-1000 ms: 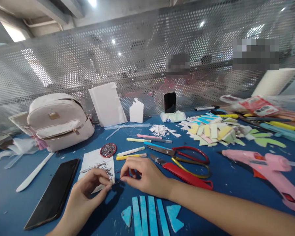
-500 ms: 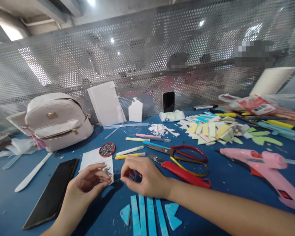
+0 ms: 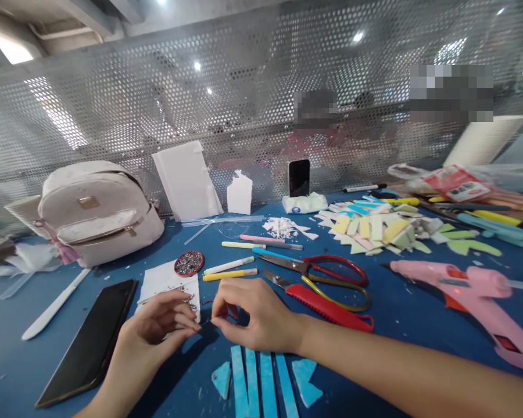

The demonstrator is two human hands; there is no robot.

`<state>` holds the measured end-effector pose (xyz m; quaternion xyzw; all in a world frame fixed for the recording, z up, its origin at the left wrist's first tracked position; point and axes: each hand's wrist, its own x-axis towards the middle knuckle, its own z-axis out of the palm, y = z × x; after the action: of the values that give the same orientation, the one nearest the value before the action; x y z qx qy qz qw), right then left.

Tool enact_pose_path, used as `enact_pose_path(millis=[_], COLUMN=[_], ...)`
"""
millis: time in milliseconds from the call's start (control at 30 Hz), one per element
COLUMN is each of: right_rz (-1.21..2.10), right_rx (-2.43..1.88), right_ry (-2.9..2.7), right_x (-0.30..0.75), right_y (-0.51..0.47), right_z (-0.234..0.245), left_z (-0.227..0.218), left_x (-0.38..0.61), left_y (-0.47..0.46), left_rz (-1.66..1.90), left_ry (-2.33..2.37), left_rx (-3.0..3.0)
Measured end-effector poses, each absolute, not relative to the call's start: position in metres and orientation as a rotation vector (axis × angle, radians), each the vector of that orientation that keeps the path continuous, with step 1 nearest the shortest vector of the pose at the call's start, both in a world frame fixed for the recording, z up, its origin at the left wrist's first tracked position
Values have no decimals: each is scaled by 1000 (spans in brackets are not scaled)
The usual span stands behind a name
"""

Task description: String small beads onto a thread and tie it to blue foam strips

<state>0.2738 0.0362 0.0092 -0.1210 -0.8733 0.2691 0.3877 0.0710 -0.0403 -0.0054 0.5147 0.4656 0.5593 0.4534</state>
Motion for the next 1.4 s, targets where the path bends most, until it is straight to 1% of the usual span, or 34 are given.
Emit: enact_pose_path(millis=[467,700,1067,1400], right_rz=[669,603,484,505], right_rx=[-315,-290,-239,-182], right_ry=[-2247,-2296,-2382,-2456], right_x=[274,273,272,273], right_y=[38,37,36,39], right_z=[7,7,5,2], left_z=[-5,-2,-6,-9], left_x=[73,72,76,69], left_y=[-40,-39,-43,-41], left_rz=[1405,1367,1399,1284], left_ry=[1147,1193,1163,1179], left_rx=[1243,1310,1403,1566])
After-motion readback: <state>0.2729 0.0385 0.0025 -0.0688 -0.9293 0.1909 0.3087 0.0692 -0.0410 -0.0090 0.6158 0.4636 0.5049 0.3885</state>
